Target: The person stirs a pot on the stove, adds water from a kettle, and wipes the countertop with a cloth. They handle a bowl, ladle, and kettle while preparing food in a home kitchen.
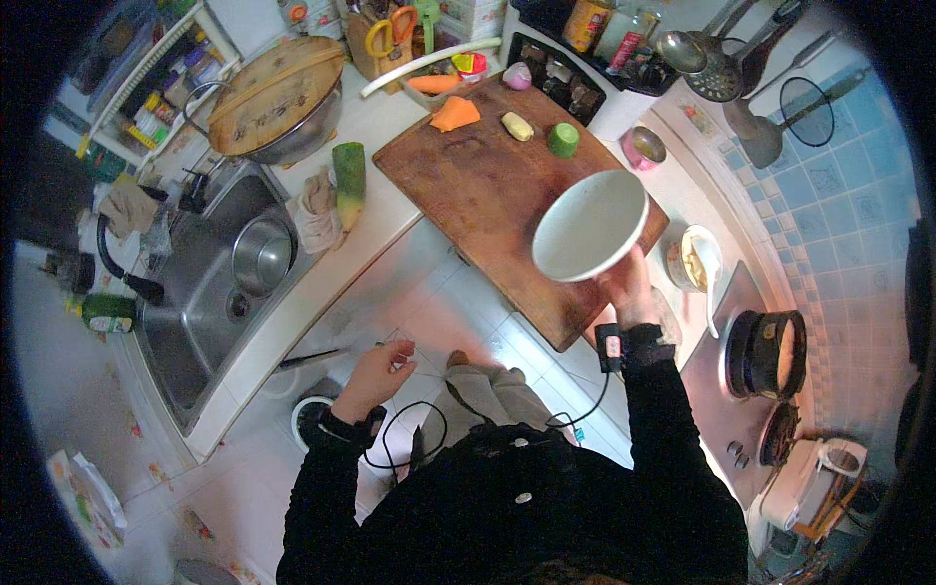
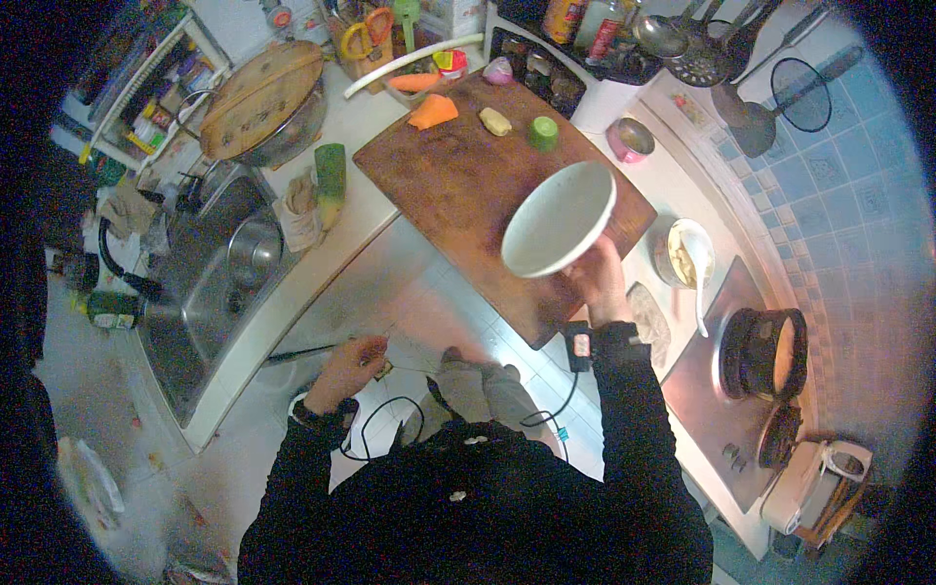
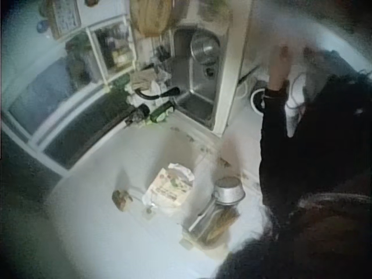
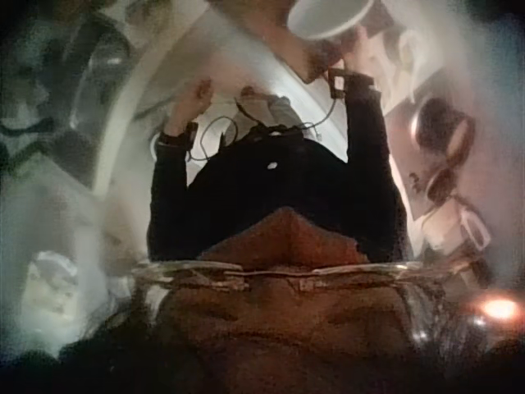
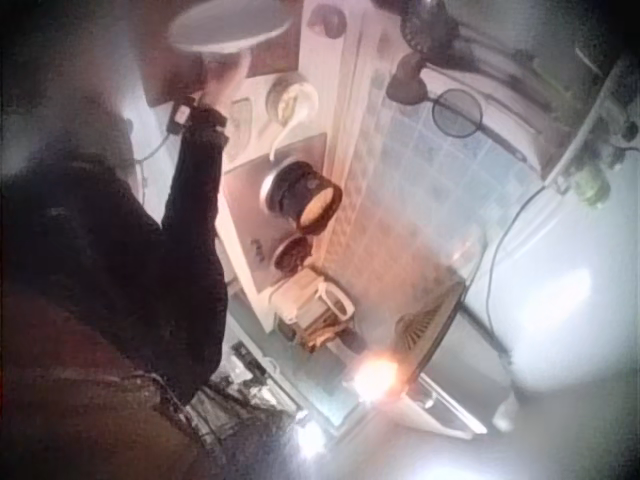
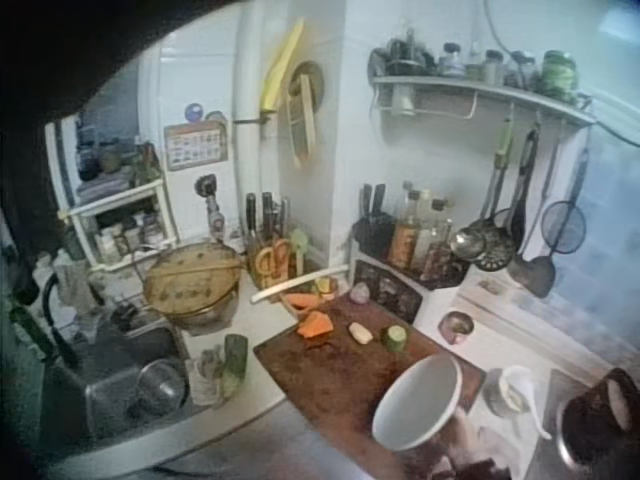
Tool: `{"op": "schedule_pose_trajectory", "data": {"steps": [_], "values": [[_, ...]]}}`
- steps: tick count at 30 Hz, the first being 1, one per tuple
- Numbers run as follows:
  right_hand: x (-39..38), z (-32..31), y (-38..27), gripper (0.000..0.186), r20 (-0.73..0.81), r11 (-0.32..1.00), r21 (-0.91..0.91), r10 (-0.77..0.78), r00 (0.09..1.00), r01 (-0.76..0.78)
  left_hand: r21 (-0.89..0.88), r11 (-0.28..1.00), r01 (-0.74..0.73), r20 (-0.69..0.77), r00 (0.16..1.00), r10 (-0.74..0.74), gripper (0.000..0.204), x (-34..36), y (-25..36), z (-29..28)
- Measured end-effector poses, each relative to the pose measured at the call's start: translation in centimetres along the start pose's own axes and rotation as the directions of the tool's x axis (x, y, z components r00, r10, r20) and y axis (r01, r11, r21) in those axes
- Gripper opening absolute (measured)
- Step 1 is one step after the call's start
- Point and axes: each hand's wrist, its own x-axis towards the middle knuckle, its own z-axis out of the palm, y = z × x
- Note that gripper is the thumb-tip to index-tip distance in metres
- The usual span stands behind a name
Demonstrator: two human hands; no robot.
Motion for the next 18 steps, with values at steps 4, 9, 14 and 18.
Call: {"op": "schedule_pose_trajectory", "data": {"steps": [4, 9, 14, 18], "values": [[2.0, -0.4, 1.4, 0.038, -0.069, 0.991, 0.12, 0.071, 0.995, -0.063, 0.029, 1.0, -0.001, 0.018, 1.0, 0.0, 0.035, -0.2, 0.7, 0.6], [3.5, -1.4, 1.7, 0.038, -0.058, 0.991, 0.127, 0.047, 0.997, -0.039, 0.018, 0.999, -0.029, -0.003, 1.0, 0.029, 0.034, -0.4, 0.8, 1.0], [2.3, -2.2, 0.3, 0.033, -0.292, 0.996, -0.002, 0.087, 0.952, -0.092, -0.021, 0.999, -0.04, 0.011, 0.999, 0.04, 0.035, 0.0, 0.1, 1.9], [-3.2, -4.1, -2.0, 0.042, -0.298, 0.97, -0.13, 0.161, 0.941, -0.207, -0.03, 0.999, -0.018, 0.033, 0.999, 0.019, 0.036, 0.8, 0.4, 3.0]]}}
